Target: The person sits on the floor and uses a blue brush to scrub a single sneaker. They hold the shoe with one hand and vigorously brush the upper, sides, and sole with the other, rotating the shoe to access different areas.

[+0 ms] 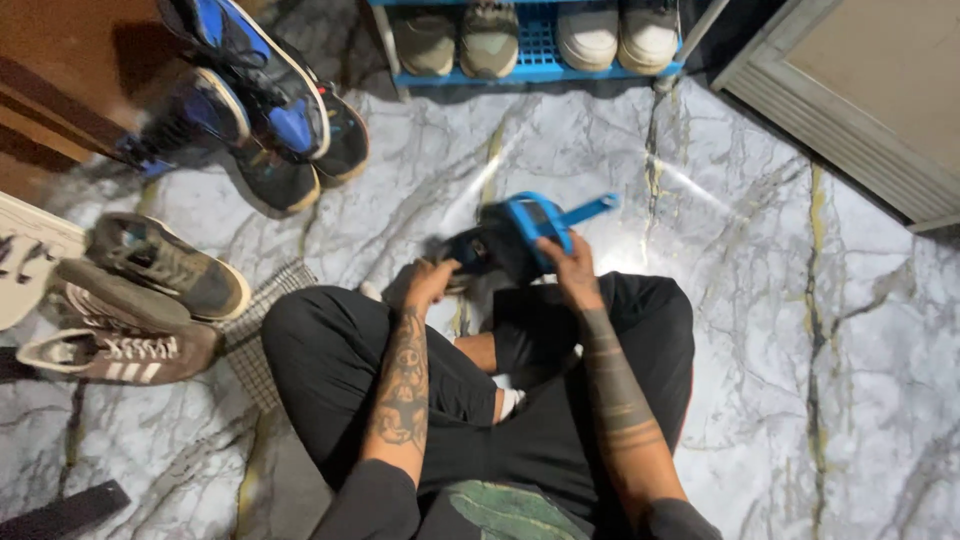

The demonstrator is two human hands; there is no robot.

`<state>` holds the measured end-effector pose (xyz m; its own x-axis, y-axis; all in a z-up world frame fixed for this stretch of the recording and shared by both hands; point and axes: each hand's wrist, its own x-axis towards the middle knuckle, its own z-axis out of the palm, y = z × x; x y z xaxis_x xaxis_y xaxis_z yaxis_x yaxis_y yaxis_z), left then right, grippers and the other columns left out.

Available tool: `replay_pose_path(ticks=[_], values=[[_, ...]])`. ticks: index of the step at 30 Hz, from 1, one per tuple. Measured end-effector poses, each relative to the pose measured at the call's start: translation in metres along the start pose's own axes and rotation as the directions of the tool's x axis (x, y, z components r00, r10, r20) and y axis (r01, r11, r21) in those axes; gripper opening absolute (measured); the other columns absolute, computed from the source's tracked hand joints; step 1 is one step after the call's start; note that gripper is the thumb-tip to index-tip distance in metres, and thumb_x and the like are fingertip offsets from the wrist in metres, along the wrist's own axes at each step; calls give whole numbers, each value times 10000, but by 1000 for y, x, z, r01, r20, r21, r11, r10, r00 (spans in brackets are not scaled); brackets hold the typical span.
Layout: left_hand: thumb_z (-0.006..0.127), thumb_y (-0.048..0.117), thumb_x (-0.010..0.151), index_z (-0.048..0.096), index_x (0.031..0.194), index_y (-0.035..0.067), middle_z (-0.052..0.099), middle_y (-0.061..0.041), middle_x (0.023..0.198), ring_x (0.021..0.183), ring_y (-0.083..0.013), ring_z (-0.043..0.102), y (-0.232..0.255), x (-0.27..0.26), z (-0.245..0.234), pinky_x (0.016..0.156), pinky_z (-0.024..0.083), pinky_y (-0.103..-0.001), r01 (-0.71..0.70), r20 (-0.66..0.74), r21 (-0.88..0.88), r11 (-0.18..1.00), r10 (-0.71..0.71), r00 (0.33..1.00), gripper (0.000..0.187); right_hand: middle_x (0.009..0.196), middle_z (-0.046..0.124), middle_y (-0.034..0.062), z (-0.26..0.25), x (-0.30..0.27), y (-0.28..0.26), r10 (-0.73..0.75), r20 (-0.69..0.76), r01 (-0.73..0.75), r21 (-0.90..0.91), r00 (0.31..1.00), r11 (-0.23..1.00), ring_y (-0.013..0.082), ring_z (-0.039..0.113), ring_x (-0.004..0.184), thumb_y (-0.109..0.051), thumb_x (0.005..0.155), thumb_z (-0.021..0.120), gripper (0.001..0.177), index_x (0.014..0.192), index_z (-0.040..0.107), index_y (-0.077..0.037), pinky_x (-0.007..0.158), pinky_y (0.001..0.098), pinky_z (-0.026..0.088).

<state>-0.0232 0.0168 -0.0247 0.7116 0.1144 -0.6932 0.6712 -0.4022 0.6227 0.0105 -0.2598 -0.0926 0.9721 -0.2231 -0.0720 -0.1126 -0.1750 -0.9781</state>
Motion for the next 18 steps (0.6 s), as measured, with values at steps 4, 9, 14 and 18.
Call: replay_pose_path(ticks=[4, 9, 14, 18], values=[[704, 544, 768, 472, 1341, -113, 576, -339, 1314, 818, -334, 741, -58, 89, 20, 622, 644, -361, -22, -53, -110, 994, 17, 998, 901, 830, 723, 82, -20, 51, 86, -80, -6, 79, -42, 997, 996, 206, 686, 865, -263, 791, 888, 249, 956, 756, -131, 858, 388, 524], [590, 676, 808, 66, 1560, -161, 202, -390, 1613, 1532, -438, 220, 18, -32, -6, 1292, 142, -484, -126, -27, -78, 989, 124, 992, 1241, 827, 724, 61, -60, 66, 80, -64, -403, -14, -189, 913, 982, 281, 706, 881, -327, 842, 855, 222, 886, 712, -163, 884, 402, 496], [658, 286, 678, 440, 1172, -14, 426, -224, 1083, 1081, -450, 487, -12, 44, 25, 955, 389, -456, -633, -385, 7, 774, 586, 713, 618, 761, 632, -54, -28, 23, 7, -67, -173, 76, 47, 983, 996, 98, 584, 768, -252, 816, 872, 194, 838, 694, -178, 804, 292, 494], [698, 132, 576, 487, 1260, 0, 438, -197, 1119, 1090, -459, 513, -10, 48, 28, 1004, 442, -527, -780, -447, 369, 506, 832, 328, 729, 722, 632, 68, -89, 71, 90, -130, -429, 81, -131, 894, 988, 255, 638, 744, -291, 805, 911, 298, 813, 650, -148, 789, 367, 489]])
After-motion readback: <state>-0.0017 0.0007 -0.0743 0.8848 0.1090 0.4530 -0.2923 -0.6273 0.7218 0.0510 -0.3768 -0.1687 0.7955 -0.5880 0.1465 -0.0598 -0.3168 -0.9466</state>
